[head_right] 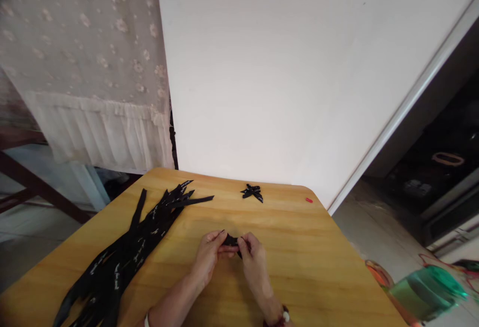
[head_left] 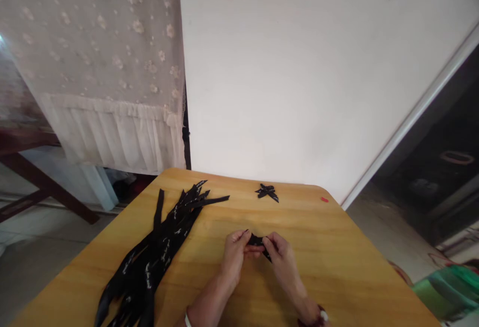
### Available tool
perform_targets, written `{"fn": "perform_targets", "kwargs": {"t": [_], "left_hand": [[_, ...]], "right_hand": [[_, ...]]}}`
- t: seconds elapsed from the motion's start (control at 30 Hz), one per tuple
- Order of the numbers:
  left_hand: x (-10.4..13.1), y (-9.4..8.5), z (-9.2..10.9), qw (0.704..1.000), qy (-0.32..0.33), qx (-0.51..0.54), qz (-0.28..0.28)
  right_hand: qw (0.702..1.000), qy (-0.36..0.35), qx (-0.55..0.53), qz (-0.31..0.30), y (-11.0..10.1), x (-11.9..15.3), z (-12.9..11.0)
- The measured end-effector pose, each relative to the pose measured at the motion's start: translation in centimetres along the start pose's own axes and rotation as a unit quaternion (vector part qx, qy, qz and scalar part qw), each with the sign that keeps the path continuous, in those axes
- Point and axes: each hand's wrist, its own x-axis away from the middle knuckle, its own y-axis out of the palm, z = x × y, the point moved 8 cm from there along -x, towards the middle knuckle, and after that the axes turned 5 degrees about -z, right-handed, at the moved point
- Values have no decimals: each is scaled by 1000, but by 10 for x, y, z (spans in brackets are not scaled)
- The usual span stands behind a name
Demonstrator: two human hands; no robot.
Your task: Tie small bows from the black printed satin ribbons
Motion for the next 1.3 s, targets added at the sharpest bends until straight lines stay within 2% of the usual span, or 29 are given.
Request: {"fn": "perform_targets", "kwargs": {"t": [0.17,0.3,0.5,0.63,0.77,0.9,0.97,1.03,1.13,1.3], "left_hand": [[0,-1,-1,1000,-11,9,17],[0,0,-3,999,-41,-9,4],[1,-1,0,999,-53,-6,8],[2,-2,3,998,-58,-17,20],[2,-7,12,997,-30,-61,42],[7,-13,32,974,83,-185,100],[8,-4,32,962,109,-242,65],[8,5,24,962,88,-259,16],[10,12,13,962,44,-270,-14],[11,20,12,968,19,-245,-54]], "right_hand": [[999,1,-40,3,2,1,1],[997,21,-71,2,-1,1,1],[994,31,-94,-47,3,0,-1],[996,40,-79,-16,-2,-1,3],[997,39,-71,16,-9,-1,4],[997,31,-38,57,-17,1,3],[997,24,-13,76,-21,2,2],[997,15,4,78,-21,3,1],[998,6,13,55,-16,5,-1],[999,-29,26,23,-9,9,-14]]}}
